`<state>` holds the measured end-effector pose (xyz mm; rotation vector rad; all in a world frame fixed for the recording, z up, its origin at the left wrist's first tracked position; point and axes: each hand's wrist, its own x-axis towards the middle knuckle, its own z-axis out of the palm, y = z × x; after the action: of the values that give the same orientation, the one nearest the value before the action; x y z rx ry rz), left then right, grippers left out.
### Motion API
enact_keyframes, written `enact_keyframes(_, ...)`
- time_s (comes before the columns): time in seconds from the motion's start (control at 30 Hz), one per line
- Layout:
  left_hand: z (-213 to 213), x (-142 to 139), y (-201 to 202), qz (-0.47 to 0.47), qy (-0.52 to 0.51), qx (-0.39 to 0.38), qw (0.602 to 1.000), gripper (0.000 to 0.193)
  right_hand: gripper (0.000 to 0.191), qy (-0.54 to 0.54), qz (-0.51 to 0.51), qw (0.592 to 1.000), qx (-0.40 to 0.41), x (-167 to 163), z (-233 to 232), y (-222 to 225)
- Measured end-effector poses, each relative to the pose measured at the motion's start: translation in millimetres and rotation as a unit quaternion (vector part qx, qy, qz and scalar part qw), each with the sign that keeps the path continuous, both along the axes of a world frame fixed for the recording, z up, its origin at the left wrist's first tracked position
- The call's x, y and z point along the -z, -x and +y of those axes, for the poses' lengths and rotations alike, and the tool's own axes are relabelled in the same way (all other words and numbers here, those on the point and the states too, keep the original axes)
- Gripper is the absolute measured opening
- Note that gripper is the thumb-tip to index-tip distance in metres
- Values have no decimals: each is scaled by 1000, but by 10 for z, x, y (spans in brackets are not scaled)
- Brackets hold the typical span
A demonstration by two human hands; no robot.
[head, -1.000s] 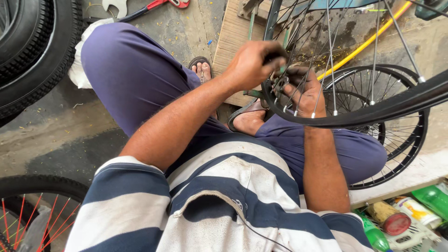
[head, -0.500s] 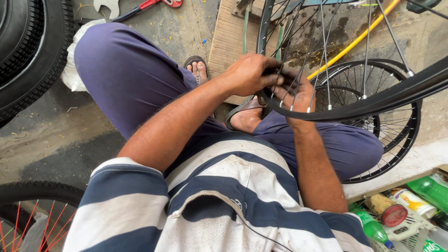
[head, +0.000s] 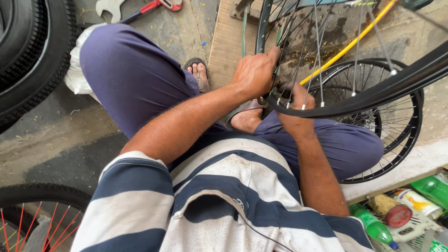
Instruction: The person sits on the floor of a bicycle repair shop holding a spoked wheel and works around the rim tightening and adjusting the spoke nipples by hand, turning the wheel as they go. They continue working around the rim, manipulating spokes and nipples with their fingers throughout the clip.
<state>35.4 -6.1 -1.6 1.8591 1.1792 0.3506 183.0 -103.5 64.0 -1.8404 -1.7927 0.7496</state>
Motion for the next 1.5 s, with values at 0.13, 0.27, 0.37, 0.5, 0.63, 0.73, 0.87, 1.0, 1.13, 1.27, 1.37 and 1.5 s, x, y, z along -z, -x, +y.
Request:
enact_keyframes(0.13, 123, 5, 138, -90, 13, 32, 995, 41, 22, -89, -22, 990, -105, -118, 57, 114)
enact_keyframes(0.27, 356, -19, 447, -256, 199, 168, 931, 39, 21, -27, 52, 997, -43, -277, -53, 164)
enact_keyframes(0.37, 364, -108, 490, -318, 357, 175, 861, 43, 16, -26, 104, 994, -9, -420, -164, 171)
enact_keyframes(0.5, 264, -236, 472, -386, 411, 186, 805, 50, 13, -50, 115, 992, -12, -592, -189, 142)
enact_keyframes(0.63, 208, -300, 449, -452, 491, 196, 718, 50, 10, -50, 141, 989, -13, -700, -177, 110)
enact_keyframes(0.73, 188, -336, 438, -418, 453, 179, 767, 45, 12, -50, 156, 986, -15, -683, -176, 113)
enact_keyframes(0.87, 95, -435, 402, -240, 43, 134, 961, 50, 10, -69, 99, 993, -16, -564, -175, 152)
enact_keyframes(1.0, 53, -468, 461, -180, 84, 103, 975, 44, 15, -74, 91, 993, -14, -518, -179, 148)
enact_keyframes(1.13, 222, -308, 540, -319, 194, -46, 926, 39, 17, -64, 108, 992, -9, -594, -213, 129)
enact_keyframes(1.27, 172, -161, 460, -237, 178, -6, 955, 40, 17, -63, 103, 993, -5, -676, -217, 129)
enact_keyframes(1.37, 62, -120, 418, -215, 174, 30, 961, 41, 19, -69, 77, 995, -6, -710, -210, 130)
enact_keyframes(1.5, 40, -130, 422, -209, 151, 23, 966, 43, 20, -75, 53, 996, -10, -719, -215, 132)
